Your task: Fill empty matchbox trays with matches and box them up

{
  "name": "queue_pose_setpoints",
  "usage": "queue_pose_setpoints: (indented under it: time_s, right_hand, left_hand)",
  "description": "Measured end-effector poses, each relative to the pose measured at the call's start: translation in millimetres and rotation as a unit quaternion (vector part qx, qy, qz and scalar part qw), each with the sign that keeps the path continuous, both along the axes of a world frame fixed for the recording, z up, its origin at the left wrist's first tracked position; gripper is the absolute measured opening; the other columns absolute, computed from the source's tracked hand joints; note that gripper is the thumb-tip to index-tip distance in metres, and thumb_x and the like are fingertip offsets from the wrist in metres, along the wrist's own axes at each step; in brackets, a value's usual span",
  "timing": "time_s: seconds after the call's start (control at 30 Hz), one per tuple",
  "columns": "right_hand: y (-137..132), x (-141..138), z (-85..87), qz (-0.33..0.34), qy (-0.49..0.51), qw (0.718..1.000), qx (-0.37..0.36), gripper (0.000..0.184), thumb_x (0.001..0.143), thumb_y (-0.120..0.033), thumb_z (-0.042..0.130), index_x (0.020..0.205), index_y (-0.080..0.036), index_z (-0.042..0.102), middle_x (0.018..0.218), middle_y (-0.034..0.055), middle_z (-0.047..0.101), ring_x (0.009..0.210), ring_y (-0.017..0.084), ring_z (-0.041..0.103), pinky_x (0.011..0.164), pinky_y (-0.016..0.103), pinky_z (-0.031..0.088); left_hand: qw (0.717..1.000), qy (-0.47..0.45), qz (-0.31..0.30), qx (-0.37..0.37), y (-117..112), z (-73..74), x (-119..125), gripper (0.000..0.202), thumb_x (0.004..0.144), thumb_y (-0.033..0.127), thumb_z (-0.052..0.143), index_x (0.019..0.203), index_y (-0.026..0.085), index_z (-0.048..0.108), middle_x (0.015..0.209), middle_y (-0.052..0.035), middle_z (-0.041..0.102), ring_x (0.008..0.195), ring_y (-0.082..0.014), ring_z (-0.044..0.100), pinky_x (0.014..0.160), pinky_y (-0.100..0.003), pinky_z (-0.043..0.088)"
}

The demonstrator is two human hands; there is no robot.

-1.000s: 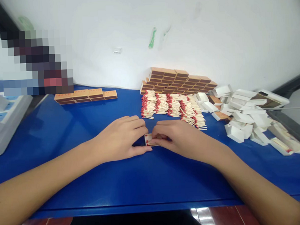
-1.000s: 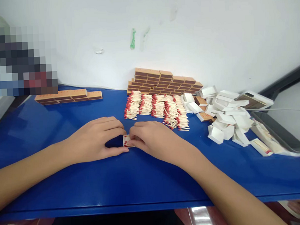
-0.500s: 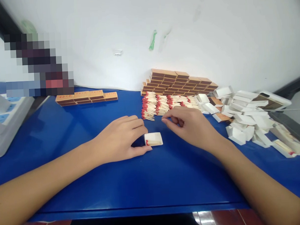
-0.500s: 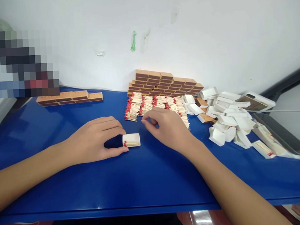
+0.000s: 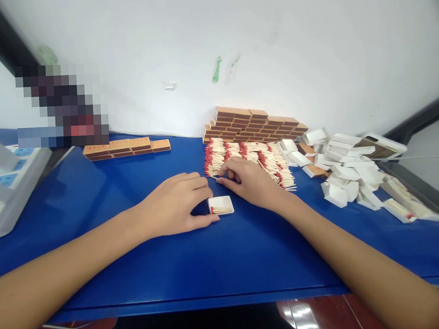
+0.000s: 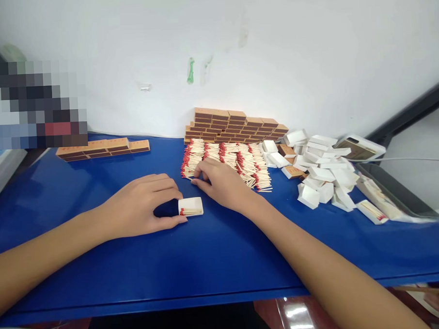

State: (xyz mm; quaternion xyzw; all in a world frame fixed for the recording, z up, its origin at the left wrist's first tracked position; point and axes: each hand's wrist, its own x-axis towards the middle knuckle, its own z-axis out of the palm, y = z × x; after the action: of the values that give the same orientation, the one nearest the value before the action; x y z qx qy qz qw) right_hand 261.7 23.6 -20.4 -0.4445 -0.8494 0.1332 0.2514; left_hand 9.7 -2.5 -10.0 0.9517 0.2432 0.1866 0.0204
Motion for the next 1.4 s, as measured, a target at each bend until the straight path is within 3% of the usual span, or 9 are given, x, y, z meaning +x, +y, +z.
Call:
queue_pose_setpoints:
  time_s: [0.4, 0.63, 0.93, 1.1, 1.27, 1.4]
  right_hand:
    - [-0.4, 2.6, 0.3, -0.003, -0.036, 0.999, -0.010, 0.016, 0.102, -0.017, 0.066, 0.089, -0.021, 0.059, 0.087, 0.0022, 0.062, 0.078, 0.018, 0.055, 0.071, 0.030, 0.039]
    - [-16.3, 19.1, 11.1, 0.011, -0.038, 0.999, -0.002, 0.012, 0.107, -0.025, 0.064, 0.095, -0.022, 0.061, 0.090, 0.0025, 0.062, 0.079, 0.019, 0.056, 0.070, 0.030, 0.041]
    - [-42.8, -0.9, 16.6, 0.066, -0.088, 0.994, 0.024, 0.006, 0.108, -0.021, 0.059, 0.102, -0.020, 0.062, 0.102, 0.0060, 0.067, 0.079, 0.018, 0.063, 0.068, 0.030, 0.045]
    - [-43.6, -2.1, 13.4, 0.038, -0.109, 0.993, 0.032, 0.008, 0.108, -0.022, 0.058, 0.103, -0.019, 0.064, 0.099, 0.0061, 0.067, 0.076, 0.018, 0.062, 0.066, 0.030, 0.044]
    - [-38.4, 1.0, 13.7, 0.062, -0.038, 0.997, 0.018, 0.007, 0.104, -0.021, 0.064, 0.099, -0.019, 0.068, 0.089, 0.0026, 0.062, 0.075, 0.016, 0.058, 0.067, 0.029, 0.043]
    - [-21.2, 4.6, 7.1, 0.018, 0.029, 0.999, 0.022, 0.007, 0.103, -0.023, 0.066, 0.099, -0.021, 0.071, 0.084, 0.0013, 0.060, 0.073, 0.016, 0.055, 0.069, 0.030, 0.043]
  left_hand:
    - [1.000, 0.003, 0.013, 0.003, 5.4, -0.3, -3.9, 0.034, 0.101, 0.048, 0.070, 0.103, 0.015, 0.075, 0.095, -0.0057, 0.071, 0.092, -0.0235, 0.067, 0.084, -0.038, 0.051]
    - [0.999, 0.004, 0.045, 0.010, 8.7, 0.9, -4.6, 0.032, 0.101, 0.048, 0.070, 0.102, 0.016, 0.075, 0.095, -0.0048, 0.072, 0.091, -0.0229, 0.067, 0.084, -0.037, 0.051]
    - [0.999, -0.011, 0.035, 0.027, 5.3, -0.7, -4.6, 0.032, 0.102, 0.046, 0.069, 0.101, 0.015, 0.074, 0.096, -0.0065, 0.073, 0.091, -0.0233, 0.068, 0.084, -0.038, 0.052]
    - [0.999, -0.004, 0.033, 0.037, 4.3, -0.2, -3.6, 0.032, 0.104, 0.047, 0.067, 0.103, 0.015, 0.074, 0.098, -0.0069, 0.073, 0.092, -0.0235, 0.068, 0.085, -0.038, 0.052]
    - [0.999, -0.006, 0.033, 0.037, 4.1, -0.5, -3.8, 0.032, 0.104, 0.047, 0.067, 0.103, 0.016, 0.075, 0.099, -0.0066, 0.073, 0.093, -0.0231, 0.068, 0.086, -0.038, 0.052]
    - [0.999, -0.005, 0.031, 0.031, 3.1, -0.8, -4.2, 0.033, 0.103, 0.048, 0.068, 0.106, 0.016, 0.075, 0.098, -0.0063, 0.073, 0.092, -0.0233, 0.067, 0.086, -0.038, 0.052]
